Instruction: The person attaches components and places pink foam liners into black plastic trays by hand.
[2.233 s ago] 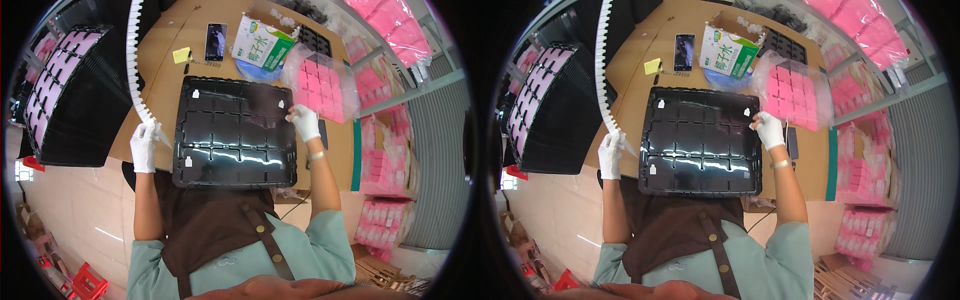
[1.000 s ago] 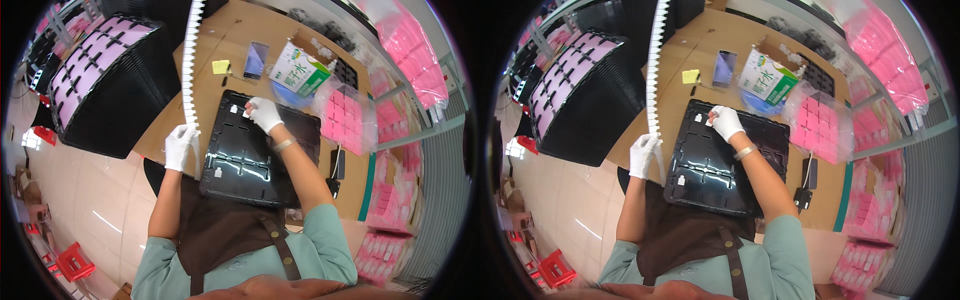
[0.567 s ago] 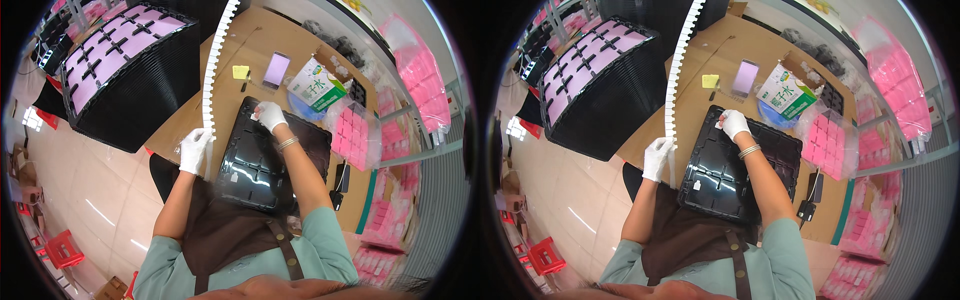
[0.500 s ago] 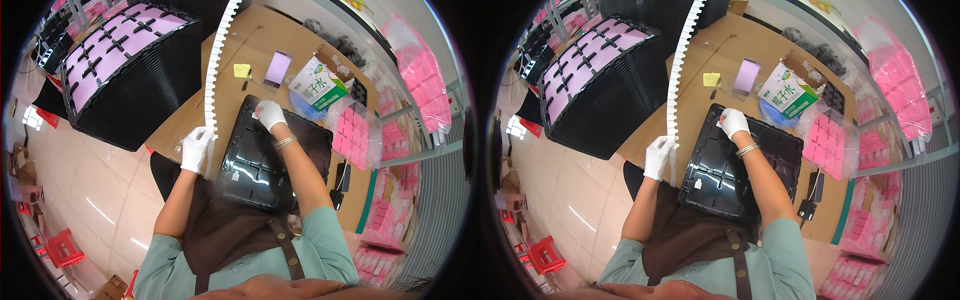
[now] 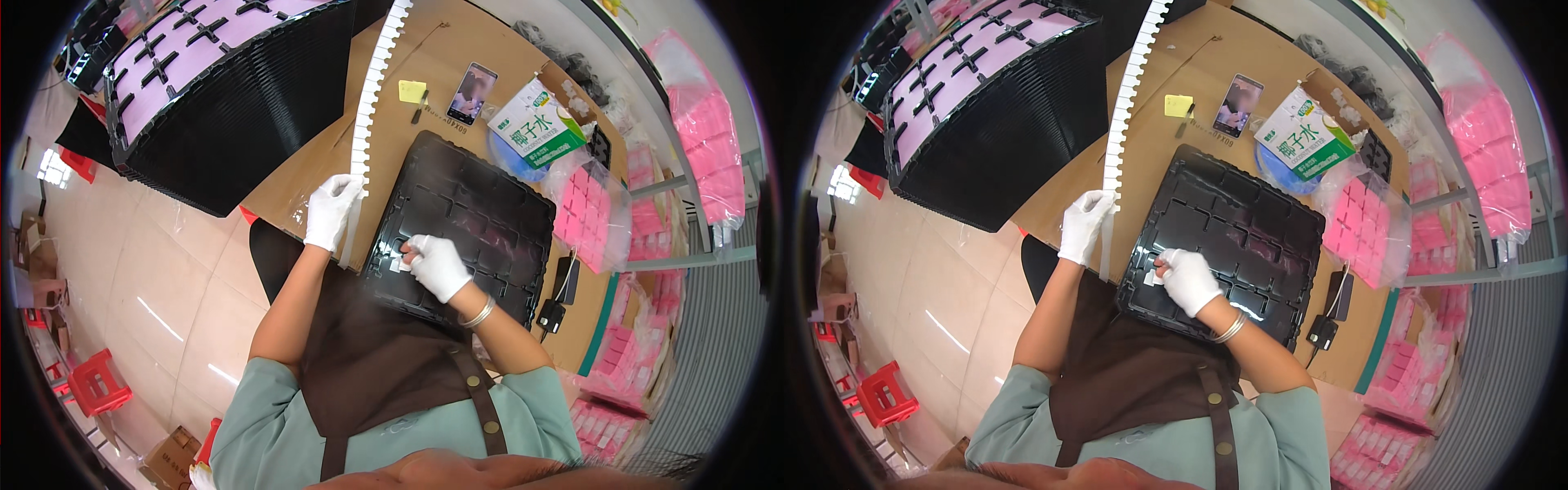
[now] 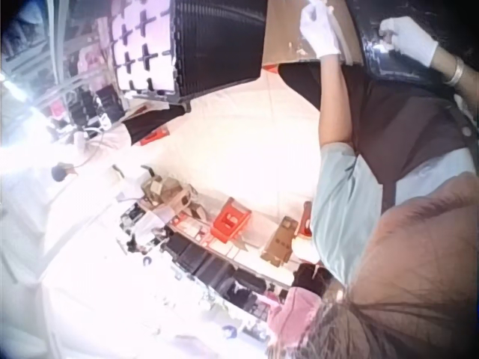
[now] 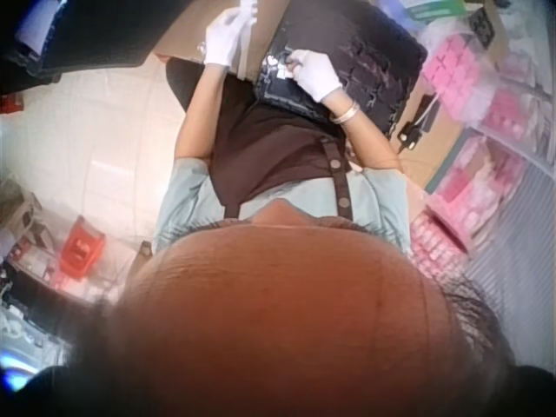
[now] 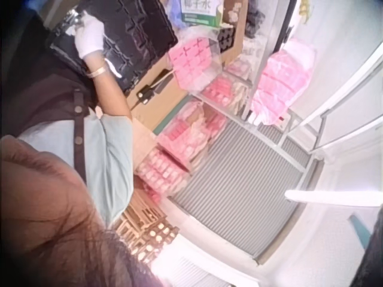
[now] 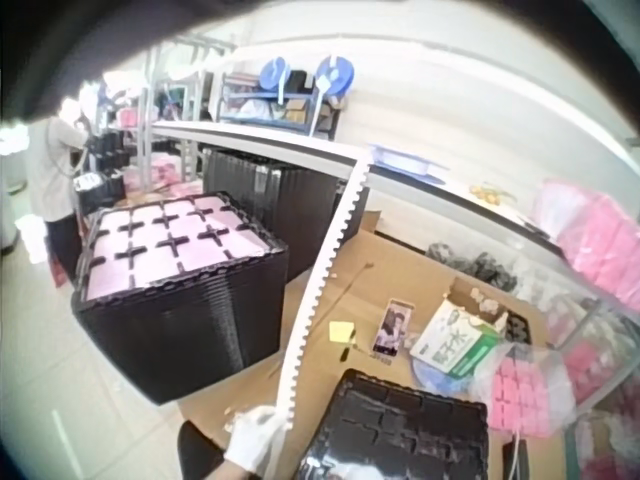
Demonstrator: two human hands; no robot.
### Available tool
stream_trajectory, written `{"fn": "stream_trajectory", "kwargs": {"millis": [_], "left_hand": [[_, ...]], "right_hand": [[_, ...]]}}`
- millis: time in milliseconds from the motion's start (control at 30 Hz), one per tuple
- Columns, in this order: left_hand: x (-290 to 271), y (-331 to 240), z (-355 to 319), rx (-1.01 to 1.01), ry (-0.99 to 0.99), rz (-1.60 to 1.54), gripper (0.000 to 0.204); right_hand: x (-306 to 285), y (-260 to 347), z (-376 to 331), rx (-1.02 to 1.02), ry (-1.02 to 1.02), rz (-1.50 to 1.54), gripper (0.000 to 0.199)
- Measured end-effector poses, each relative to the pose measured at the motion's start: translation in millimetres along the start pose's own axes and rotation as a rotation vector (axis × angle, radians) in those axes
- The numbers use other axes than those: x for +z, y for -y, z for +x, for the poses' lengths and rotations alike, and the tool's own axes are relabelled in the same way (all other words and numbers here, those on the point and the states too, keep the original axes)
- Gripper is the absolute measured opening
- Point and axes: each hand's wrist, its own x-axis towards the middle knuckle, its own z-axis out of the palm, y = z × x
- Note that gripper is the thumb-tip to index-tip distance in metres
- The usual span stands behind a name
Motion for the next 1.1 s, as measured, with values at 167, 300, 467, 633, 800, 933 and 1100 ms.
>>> {"fn": "stream_trajectory", "kwargs": {"millis": [167, 300, 467, 633, 800, 933, 1100], "left_hand": [[-1.6, 1.5, -5.3, -0.04, 0.022, 0.002, 0.018], [-6.2, 7.4, -6.3, -0.045, 0.001, -0.033, 0.018], [-11.5, 21.4, -4.1, -0.028, 0.004, 0.053, 0.026], [-22.9, 23.6, -7.9, 0.286, -0.23, 0.612, 0.04], [-59.2, 9.3, -30.2, 0.221, -0.335, 0.521, 0.034], [-74.5, 4.7, -34.4, 0.343, -0.352, 0.514, 0.028], [-75.1, -11.7, -59.3, 0.356, -0.409, 0.55, 0.026]], "right_hand": [[6.9, 4.8, -8.7, 0.102, 0.221, 0.118, 0.013], [8.5, 7.9, -10.4, 0.169, 0.003, 0.188, 0.013], [4.9, 21.6, -7.0, 0.066, 0.095, -0.145, 0.011], [-13.0, 13.8, -14.5, 0.126, -0.003, 0.29, 0.005], [-170.1, 20.3, 53.9, -0.303, -0.989, -0.102, 0.008], [-306.9, -16.9, 119.5, -0.252, -1.272, -0.254, 0.006], [-372.1, -110.5, 181.8, -0.126, -0.672, -0.847, 0.025]]}}
